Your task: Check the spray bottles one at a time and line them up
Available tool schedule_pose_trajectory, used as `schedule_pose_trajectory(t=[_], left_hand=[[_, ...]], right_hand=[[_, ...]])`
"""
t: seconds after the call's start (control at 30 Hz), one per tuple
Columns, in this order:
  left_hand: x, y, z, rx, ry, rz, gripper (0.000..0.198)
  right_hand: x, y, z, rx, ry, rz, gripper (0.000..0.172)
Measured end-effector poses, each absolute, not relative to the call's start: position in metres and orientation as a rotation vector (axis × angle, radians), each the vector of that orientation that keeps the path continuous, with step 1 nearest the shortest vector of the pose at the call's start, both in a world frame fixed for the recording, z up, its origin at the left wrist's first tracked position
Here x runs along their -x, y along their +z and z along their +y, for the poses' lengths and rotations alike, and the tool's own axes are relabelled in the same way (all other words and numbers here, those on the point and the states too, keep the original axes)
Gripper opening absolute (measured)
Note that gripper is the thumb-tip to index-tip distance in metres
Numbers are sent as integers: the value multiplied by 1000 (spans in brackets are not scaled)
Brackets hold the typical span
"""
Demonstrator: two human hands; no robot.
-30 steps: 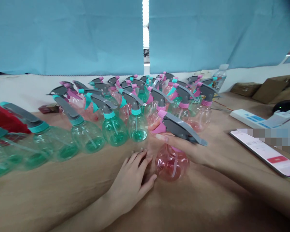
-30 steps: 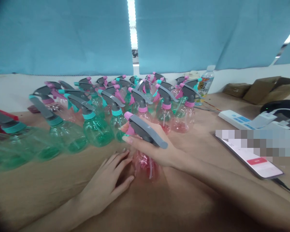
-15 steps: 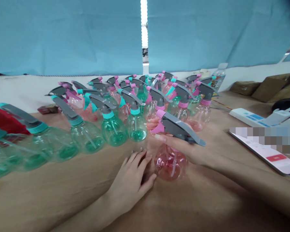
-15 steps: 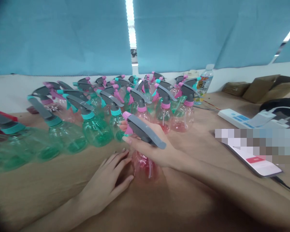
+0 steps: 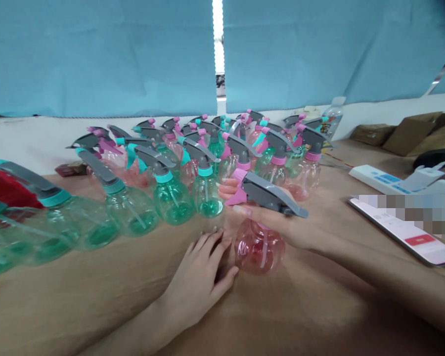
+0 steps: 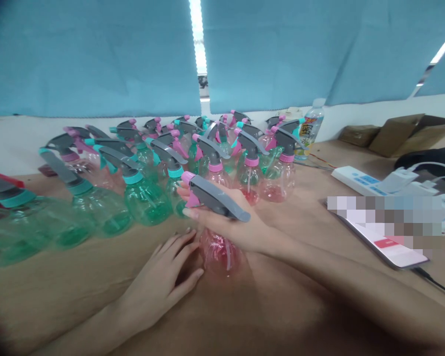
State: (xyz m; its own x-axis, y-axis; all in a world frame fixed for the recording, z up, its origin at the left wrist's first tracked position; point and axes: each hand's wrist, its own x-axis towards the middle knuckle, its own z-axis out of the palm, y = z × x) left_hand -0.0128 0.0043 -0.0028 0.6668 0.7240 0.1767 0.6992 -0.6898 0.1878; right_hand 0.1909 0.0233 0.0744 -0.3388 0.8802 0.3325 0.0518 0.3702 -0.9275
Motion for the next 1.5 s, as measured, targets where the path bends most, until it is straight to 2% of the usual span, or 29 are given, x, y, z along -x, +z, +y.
schedule_pose_trajectory(t=[0.1, 0.33, 0.67, 0.97, 1.17, 1.5], left_hand=[[13, -3, 4, -2772, 380, 1181, 37], [12, -2, 4, -2765, 330, 1196, 37], [11, -1, 3, -2768, 365, 1193, 36], [11, -1, 4, -2759, 335, 1198, 38], [13, -3, 4, -2767, 326, 1192, 39], [12, -3, 4, -2773, 311, 1204, 41]], right_hand=[[-191, 69, 24, 879, 1030, -1683, 47], [-193, 61, 23, 1064, 976, -1677, 35], [-192, 64, 22, 1043, 952, -1673, 23], [-191, 66, 21, 1107, 824, -1711, 23], [-191, 68, 22, 1024, 847, -1691, 15], [-191, 72, 18, 999, 765, -1678, 17]])
